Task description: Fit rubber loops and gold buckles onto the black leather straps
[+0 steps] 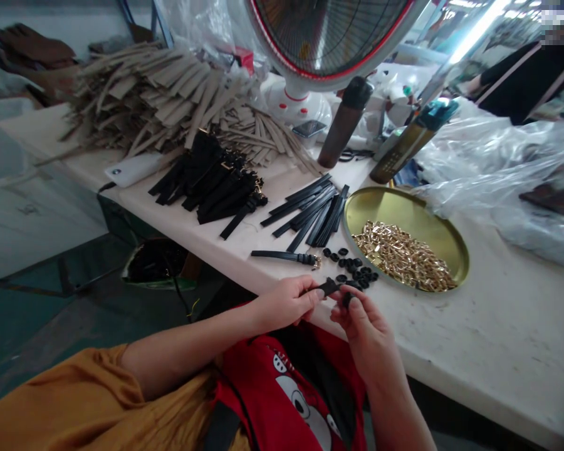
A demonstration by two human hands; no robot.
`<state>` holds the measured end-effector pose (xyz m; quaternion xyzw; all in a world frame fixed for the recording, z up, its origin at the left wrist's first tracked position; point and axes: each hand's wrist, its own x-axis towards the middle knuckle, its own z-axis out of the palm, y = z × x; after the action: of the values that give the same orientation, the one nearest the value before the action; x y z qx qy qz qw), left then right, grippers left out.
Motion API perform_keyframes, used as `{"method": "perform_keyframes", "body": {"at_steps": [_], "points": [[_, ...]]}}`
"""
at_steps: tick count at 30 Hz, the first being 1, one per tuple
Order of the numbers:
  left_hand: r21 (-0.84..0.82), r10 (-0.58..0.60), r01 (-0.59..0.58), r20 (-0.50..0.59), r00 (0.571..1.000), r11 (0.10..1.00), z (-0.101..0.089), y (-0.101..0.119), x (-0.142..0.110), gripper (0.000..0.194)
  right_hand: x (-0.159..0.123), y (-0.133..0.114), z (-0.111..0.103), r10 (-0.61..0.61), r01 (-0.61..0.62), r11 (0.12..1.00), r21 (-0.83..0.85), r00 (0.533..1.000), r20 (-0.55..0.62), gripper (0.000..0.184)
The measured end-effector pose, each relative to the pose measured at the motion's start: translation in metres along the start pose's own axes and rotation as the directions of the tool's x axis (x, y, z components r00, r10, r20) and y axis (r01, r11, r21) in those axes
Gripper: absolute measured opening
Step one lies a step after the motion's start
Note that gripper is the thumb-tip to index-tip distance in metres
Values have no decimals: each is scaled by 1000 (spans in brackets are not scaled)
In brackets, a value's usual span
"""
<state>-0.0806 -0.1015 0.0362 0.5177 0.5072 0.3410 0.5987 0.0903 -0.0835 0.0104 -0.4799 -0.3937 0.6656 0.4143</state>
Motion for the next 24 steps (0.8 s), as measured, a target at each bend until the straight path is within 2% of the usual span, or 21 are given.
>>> {"method": "perform_keyframes", "body": {"at_steps": [2,5,9,12,16,19,24], "points": [[72,29,-28,-11,1000,997,2,1,8,25,8,-2,6,38,-34,987,157,999,-27,28],[155,64,-56,-46,997,986,2,0,17,22,18,-1,13,84,-70,961,267,995,-44,30],[209,46,-30,-74,996,978,-1,-4,24,22,27,4,14,129,-93,945,314,987,-97,25],[219,27,-9,-82,996,976,-4,-9,27,24,33,8,14,161,-123,938,323,983,-92,20],[294,65,-31,-104,992,955,-6,-12,30,24,39,10,14,178,-133,932,338,978,-106,22],[398,108,-58,-103,989,915,-6,-12,31,22,40,11,12,134,-104,956,273,986,-96,20],[523,119,-98,-8,993,847,-11,-7,31,23,38,16,2,-19,13,999,-50,993,-116,19]]}}
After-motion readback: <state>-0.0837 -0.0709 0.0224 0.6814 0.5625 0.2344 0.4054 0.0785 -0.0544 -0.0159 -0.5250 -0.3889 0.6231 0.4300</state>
